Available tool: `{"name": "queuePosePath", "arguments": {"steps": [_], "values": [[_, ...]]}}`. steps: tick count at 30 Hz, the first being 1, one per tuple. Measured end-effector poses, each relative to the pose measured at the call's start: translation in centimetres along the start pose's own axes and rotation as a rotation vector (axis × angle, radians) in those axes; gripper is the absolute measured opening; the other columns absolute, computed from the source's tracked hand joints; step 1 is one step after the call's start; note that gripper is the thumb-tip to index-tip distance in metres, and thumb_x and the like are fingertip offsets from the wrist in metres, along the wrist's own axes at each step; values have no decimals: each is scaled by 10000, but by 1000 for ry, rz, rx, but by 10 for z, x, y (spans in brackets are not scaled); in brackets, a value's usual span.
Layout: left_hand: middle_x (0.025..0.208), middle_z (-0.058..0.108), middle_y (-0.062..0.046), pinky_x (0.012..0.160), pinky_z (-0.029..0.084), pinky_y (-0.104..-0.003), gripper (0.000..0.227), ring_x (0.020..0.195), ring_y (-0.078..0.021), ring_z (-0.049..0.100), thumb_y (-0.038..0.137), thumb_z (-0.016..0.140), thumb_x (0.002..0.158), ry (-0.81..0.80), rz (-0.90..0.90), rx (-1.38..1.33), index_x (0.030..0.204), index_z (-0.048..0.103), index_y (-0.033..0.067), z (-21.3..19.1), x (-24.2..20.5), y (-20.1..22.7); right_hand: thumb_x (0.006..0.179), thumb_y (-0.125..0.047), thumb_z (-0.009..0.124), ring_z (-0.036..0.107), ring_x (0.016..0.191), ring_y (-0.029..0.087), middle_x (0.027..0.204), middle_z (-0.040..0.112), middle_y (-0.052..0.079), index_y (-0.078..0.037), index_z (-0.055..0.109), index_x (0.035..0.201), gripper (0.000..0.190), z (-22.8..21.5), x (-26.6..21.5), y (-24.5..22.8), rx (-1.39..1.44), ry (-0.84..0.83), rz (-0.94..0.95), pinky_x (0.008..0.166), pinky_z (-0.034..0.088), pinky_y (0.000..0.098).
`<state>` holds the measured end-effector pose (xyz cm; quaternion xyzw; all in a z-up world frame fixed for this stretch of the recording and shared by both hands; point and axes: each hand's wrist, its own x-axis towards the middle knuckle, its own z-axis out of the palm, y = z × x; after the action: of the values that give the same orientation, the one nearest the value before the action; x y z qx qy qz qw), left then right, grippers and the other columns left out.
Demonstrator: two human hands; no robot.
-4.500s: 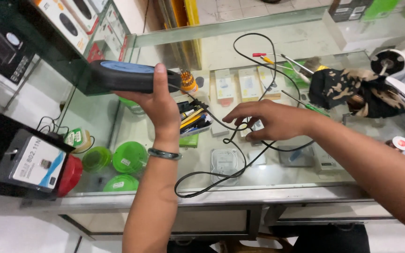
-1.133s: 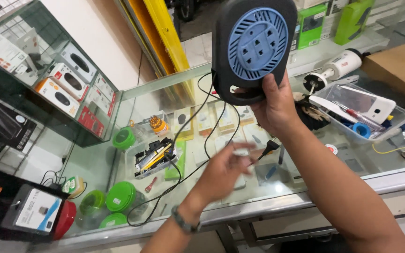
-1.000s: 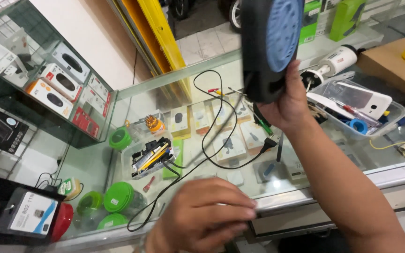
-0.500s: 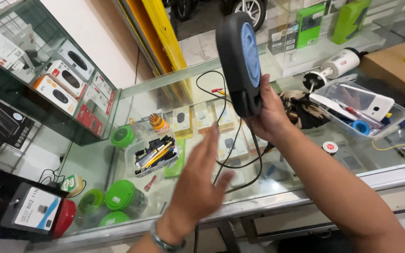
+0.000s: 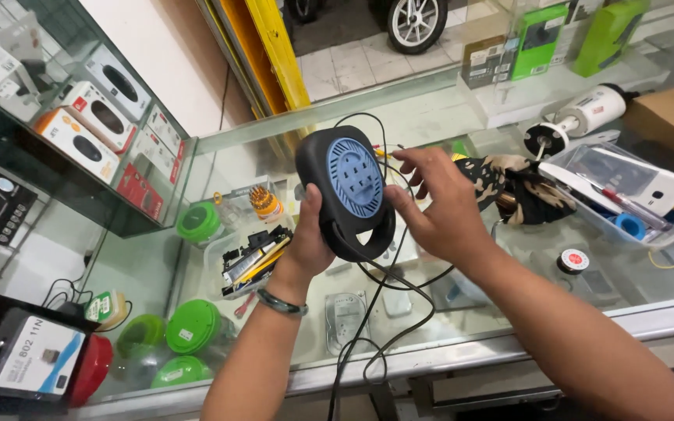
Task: Winding a power cable into a portable extension cord spool on a glass counter
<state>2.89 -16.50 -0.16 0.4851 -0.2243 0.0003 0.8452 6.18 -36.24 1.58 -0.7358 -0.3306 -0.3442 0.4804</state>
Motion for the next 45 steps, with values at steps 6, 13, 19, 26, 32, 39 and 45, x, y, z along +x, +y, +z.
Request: {"name": "queuePosePath", "arguments": {"steps": [6, 13, 19, 26, 32, 39, 45], "values": [[1414, 601, -191, 1083, 541, -457, 758, 1233, -269, 642, 635, 306, 1049, -57, -67, -41, 1510, 457, 52, -9, -10, -18, 890, -220, 821, 656, 978, 347, 1101, 704, 105, -96, 755, 1184, 326, -5, 8, -20, 24, -203, -226, 871, 543, 428], [1353, 629, -153, 1075, 541, -443, 734, 1171, -222, 657, 658, 273, 1060, -89, -100, -97, 1494, 459, 95, 1, -17, -5, 935, -67, 734, 702, 943, 376, 1112, 702, 169, -18, 725, 1219, 288, -1, 9, -29, 82, -231, -173, 801, 573, 430], [1281, 668, -128, 1045, 564, -422, 690, 1122, -191, 672, 643, 334, 1062, -106, -112, -105, 1462, 486, 102, -2, -20, -11, 851, -39, 812, 698, 924, 450, 1040, 698, 243, 53, 719, 1169, 344, -7, 12, -21, 88, -329, -225, 781, 570, 489], [1378, 562, -243, 1101, 464, -583, 705, 1235, -346, 596, 533, 488, 1032, -149, -168, 157, 1554, 372, 74, -24, -21, -33, 976, -282, 710, 576, 464, 225, 523, 614, 94, -32, 716, 799, 306, 9, -8, -4, 41, -274, 279, 498, 456, 340], [1388, 559, -230, 1110, 466, -558, 703, 1242, -341, 593, 574, 468, 1031, -128, -171, 168, 1546, 377, 104, -14, -19, -18, 937, -226, 750, 645, 549, 273, 615, 671, 139, -18, 733, 905, 211, 5, -3, -14, 61, -316, 235, 549, 512, 353], [1340, 611, -150, 1093, 492, -455, 692, 1191, -255, 623, 648, 449, 1029, -101, -221, -5, 1496, 449, 137, -10, -19, -1, 847, 93, 767, 656, 900, 366, 1093, 653, 188, 7, 744, 1173, 338, -3, 5, -16, 5, -249, -430, 768, 566, 436], [1358, 608, -149, 1095, 508, -465, 730, 1210, -254, 616, 644, 403, 1045, -103, -160, -119, 1531, 413, 100, -8, -19, -6, 891, 74, 697, 653, 817, 328, 996, 687, 130, -48, 777, 1033, 204, 2, 1, -27, 84, -187, -341, 726, 554, 408]]}}
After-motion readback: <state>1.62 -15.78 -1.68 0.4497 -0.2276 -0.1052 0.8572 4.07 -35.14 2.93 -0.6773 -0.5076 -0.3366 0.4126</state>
